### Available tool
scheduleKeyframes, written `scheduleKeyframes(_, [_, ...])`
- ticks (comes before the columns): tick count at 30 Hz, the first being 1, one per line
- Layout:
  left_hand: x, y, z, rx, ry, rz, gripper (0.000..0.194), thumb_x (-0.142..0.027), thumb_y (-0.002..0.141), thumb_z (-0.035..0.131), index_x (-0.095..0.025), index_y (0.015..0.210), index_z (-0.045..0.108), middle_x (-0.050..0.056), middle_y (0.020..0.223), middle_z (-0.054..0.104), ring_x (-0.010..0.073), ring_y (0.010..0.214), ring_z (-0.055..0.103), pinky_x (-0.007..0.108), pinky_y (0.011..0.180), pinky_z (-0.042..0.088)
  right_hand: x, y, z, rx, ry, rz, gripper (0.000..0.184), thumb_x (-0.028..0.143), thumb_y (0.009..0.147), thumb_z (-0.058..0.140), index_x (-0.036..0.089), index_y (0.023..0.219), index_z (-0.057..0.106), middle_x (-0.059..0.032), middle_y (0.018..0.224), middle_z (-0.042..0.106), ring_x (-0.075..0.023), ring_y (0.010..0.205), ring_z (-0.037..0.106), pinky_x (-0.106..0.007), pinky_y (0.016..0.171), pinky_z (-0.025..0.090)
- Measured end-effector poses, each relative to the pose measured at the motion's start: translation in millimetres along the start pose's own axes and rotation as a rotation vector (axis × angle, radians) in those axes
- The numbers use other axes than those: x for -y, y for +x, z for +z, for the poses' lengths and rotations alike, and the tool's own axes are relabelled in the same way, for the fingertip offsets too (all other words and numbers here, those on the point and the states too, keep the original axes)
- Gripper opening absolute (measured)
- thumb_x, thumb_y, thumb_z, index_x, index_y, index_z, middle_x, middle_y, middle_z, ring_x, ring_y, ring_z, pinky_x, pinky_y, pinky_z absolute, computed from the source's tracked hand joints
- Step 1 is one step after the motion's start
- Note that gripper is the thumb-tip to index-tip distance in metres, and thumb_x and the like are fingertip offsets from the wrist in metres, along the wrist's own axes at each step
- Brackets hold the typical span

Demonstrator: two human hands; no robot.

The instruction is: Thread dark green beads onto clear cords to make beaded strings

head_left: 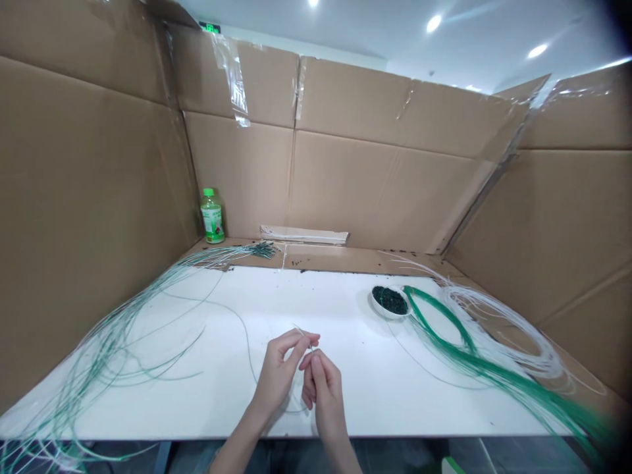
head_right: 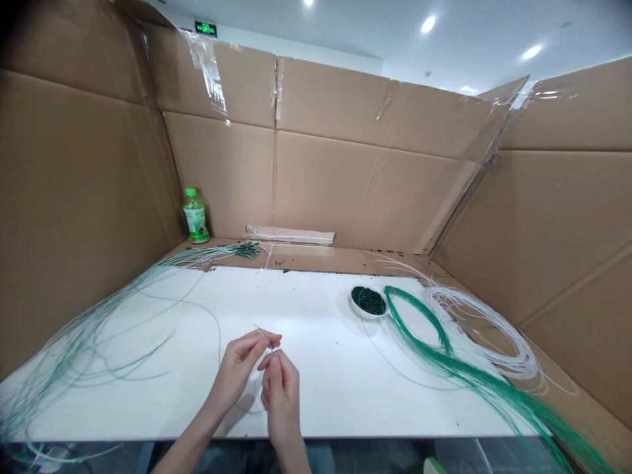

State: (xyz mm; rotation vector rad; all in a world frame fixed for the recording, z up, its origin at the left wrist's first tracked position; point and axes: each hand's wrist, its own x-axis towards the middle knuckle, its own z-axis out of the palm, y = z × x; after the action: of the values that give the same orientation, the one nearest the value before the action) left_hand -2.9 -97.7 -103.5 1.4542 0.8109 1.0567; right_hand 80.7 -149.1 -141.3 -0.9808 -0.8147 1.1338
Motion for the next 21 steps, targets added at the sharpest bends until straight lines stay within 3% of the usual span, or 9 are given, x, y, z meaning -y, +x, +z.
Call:
scheduleKeyframes(5, [3, 0, -4.8, 0.046, 0.013, -0.037, 0.03, -0.035, 0.086, 0.051, -0.015, 0.08, 0.071, 0.009, 0.093, 0.068, 0.0218, 0.093, 0.061, 0.031, 0.087, 0.044, -2, 2, -1, -0.007, -0.037, -0.009, 0.041, 0.056, 0.086, 0.045, 0.018, 0.071, 0.047, 0.0102, 0.046, 0.024, -0.0041, 0.038, 0.018, -0.017, 0.036, 0.018])
scheduleKeyframes(11, [3, 2, -9.4, 0.11, 0.014, -0.034, 0.04, -0.038, 0.085, 0.051, -0.014, 0.053, 0.059, 0.009, 0.082, 0.067, 0.0227, 0.095, 0.06, 0.032, 0.089, 0.043, -5, 5, 1, -0.011, -0.038, -0.001, 0.043, 0.059, 0.084, 0.045, 0.018, 0.069, 0.045, 0.0105, 0.043, 0.024, -0.0044, 0.037, 0.017, -0.018, 0.035, 0.017])
scheduleKeyframes(14, [2, 0, -10.3, 0.109, 0.007, -0.047, 0.037, -0.037, 0.085, 0.052, -0.014, 0.057, 0.061, 0.009, 0.085, 0.066, 0.0226, 0.095, 0.059, 0.032, 0.09, 0.042, -7, 6, 0, -0.004, -0.057, 0.005, 0.044, 0.059, 0.085, 0.045, 0.018, 0.068, 0.045, 0.0104, 0.043, 0.025, -0.0043, 0.037, 0.018, -0.018, 0.035, 0.017])
scheduleKeyframes(18, [4, 0, -7.4, 0.039, -0.075, -0.122, 0.03, -0.039, 0.085, 0.051, -0.014, 0.077, 0.067, 0.008, 0.089, 0.067, 0.0211, 0.092, 0.06, 0.03, 0.087, 0.043, -11, 3, 2, 0.015, -0.132, 0.0, 0.044, 0.057, 0.087, 0.04, 0.018, 0.069, 0.045, 0.0102, 0.044, 0.025, -0.0045, 0.036, 0.019, -0.018, 0.036, 0.018])
scheduleKeyframes(21, [7, 3, -7.0, 0.009, -0.127, -0.133, 0.032, -0.041, 0.085, 0.051, -0.014, 0.073, 0.064, 0.007, 0.079, 0.065, 0.0185, 0.082, 0.059, 0.027, 0.078, 0.045, -4, 3, -1, 0.05, -0.403, -0.055, 0.045, 0.05, 0.093, 0.03, 0.015, 0.077, 0.053, 0.0069, 0.046, 0.036, -0.0067, 0.04, 0.034, -0.019, 0.041, 0.03])
